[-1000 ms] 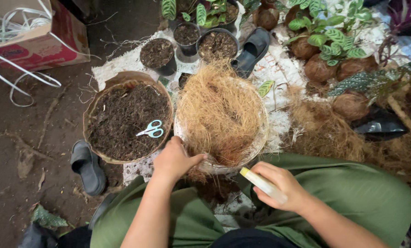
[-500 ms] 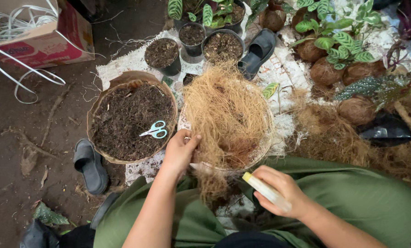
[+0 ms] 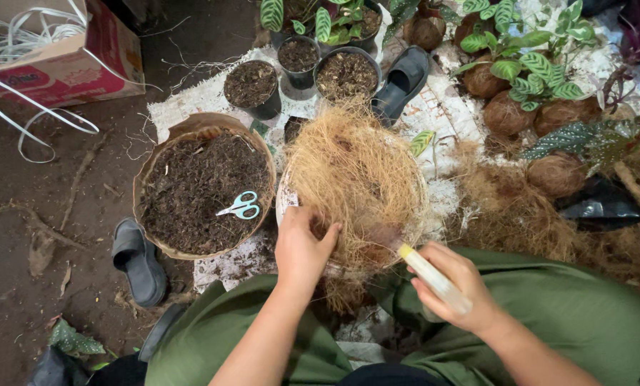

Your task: The person trims a coconut husk with scissors, places a plant into the husk, then removes it. They then gather loose coconut fiber, place it into a white bucket, and spray it with water from a spray bottle, patting it down to form a base.

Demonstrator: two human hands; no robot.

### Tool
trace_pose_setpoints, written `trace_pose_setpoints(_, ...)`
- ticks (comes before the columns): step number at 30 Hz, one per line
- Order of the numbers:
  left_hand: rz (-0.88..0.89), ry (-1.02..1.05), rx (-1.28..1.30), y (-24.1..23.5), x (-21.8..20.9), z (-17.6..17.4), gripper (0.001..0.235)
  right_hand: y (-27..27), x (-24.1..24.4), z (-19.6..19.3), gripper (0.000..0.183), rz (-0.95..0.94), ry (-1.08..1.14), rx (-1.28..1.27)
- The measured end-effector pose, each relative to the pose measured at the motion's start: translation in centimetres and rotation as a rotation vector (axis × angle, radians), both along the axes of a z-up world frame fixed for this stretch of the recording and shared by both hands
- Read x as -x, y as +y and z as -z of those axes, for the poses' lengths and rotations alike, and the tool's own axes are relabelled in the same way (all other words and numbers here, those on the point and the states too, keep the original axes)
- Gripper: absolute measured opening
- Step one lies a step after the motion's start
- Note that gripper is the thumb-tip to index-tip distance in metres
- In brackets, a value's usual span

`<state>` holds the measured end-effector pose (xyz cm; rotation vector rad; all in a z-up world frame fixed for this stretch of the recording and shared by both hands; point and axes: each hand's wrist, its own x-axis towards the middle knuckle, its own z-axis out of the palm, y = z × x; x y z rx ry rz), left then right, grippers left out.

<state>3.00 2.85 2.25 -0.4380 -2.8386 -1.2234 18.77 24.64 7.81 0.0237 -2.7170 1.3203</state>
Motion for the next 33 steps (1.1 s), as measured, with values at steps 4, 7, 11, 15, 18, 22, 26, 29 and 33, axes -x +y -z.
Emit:
trace_pose_setpoints(4, -0.021, 0.057, -0.088, -0.2, 1.1, -1.2, 0.051, 0.1, 0.0, 0.4, 0.025, 0.029, -0.004, 0.010)
trace_pose_setpoints(7, -0.086, -0.262, -0.317, -0.4, 2.2, -1.1, 0.048, -0.2, 0.5, 0.1, 0.030, 0.054, 0.031, 0.070)
trace_pose_setpoints(11, -0.282, -0.517, -0.694, -0.1, 3.6, 0.3, 0.053, -0.7, 1.2, -1.2, 0.033, 0.084, 0.017, 0.134)
trace_pose_setpoints(15, -0.171, -0.429, -0.452, 0.4, 4.1, 1.2, 0.073, -1.0, 2.2, -1.6, 0.032, 0.002, 0.116, 0.116)
trace_pose_setpoints(18, -0.054, -0.383, -0.283, 1.3, 3.7, 0.6, 0.070, -0.8, 3.0, -1.3, 0.023, -0.024, 0.061, 0.041)
trace_pose_setpoints(22, 0.065, -0.198, -0.049, 1.7, 2.7, -0.8, 0.063, -0.9, 3.9, -0.9, 0.015, 0.048, -0.027, 0.022)
trace_pose_setpoints(26, 0.133, 0.014, 0.064, 1.8, 2.6, -2.0, 0.059, -1.0, 4.4, -1.0, 0.019, 0.145, -0.108, 0.071)
trace_pose_setpoints(29, 0.146, 0.074, 0.082, 2.1, 2.7, -2.5, 0.057, -0.7, 4.6, -0.9, 0.024, 0.140, -0.091, 0.135)
trace_pose_setpoints(33, 0.183, 0.159, 0.103, 2.2, 3.0, -2.5, 0.049, 0.4, 4.6, -0.3, 0.016, 0.122, -0.058, 0.058)
